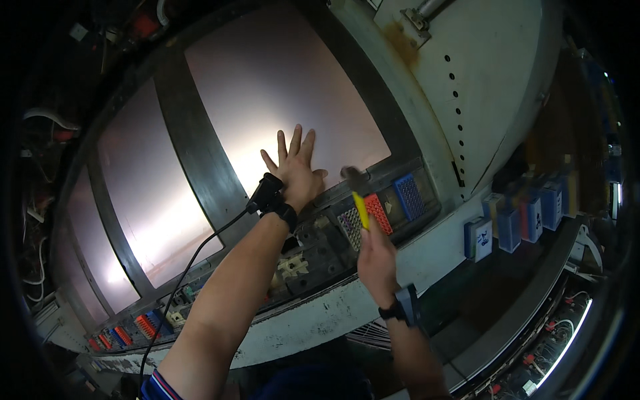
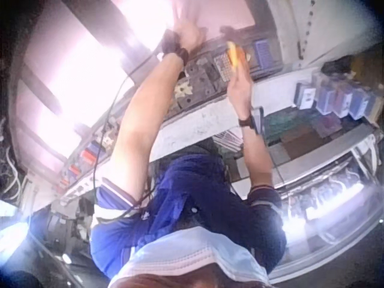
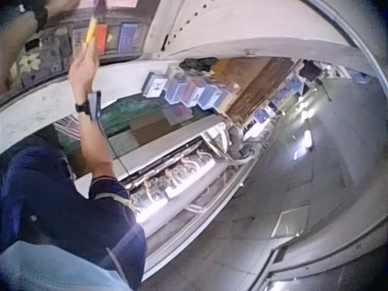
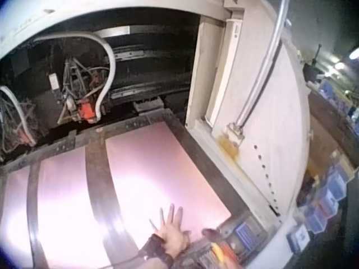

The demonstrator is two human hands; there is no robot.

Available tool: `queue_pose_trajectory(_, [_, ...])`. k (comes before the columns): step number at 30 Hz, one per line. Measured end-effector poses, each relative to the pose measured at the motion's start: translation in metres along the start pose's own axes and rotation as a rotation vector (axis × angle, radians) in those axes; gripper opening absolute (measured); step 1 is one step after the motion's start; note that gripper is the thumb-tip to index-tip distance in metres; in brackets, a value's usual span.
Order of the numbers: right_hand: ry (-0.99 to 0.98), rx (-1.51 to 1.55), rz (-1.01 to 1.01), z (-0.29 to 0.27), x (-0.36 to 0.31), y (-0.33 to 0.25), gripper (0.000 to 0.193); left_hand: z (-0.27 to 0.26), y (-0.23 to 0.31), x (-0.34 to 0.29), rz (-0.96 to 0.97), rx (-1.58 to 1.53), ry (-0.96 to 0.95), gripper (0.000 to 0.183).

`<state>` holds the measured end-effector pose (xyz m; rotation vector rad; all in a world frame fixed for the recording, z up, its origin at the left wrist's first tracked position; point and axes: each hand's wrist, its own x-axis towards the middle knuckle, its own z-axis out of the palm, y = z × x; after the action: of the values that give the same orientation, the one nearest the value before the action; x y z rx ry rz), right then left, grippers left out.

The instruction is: The person positions metal sheets on a processing machine, then secures them in place. A hammer is used to adjust the placement of the sheets.

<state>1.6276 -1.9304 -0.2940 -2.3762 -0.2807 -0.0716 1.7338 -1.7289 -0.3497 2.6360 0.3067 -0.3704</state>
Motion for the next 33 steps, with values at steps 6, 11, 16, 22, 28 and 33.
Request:
queue_pose_trajectory(6, [-0.268,0.032,0.364,-0.040,0.012,-0.002,0.035,-0.001,0.012,-0.006,-0.059,-0.069,-0.053,0.101])
queue_pose_trajectory(11, [-0.129,0.104,0.219,-0.023,0.000,-0.006,0.034,0.005,0.012,-0.003,-0.052,-0.040,0.036,0.106])
queue_pose_trajectory(16, [-0.239,-0.028,0.192,-0.007,0.001,0.000,0.031,0.005,0.012,-0.006,-0.082,-0.047,-0.014,0.109])
queue_pose_trajectory(22, [-0.168,0.146,0.280,-0.009,-0.004,-0.005,0.030,0.014,0.009,-0.004,-0.056,-0.100,0.055,0.112])
queue_pose_trajectory(28, [-0.261,0.030,0.360,-0.009,-0.016,0.003,0.029,0.021,0.007,0.000,-0.058,-0.135,0.040,0.115])
queue_pose_trajectory(33, [-0.144,0.243,0.479,-0.011,0.024,-0.016,0.028,0.000,0.018,0.004,-0.105,-0.174,0.020,0.125])
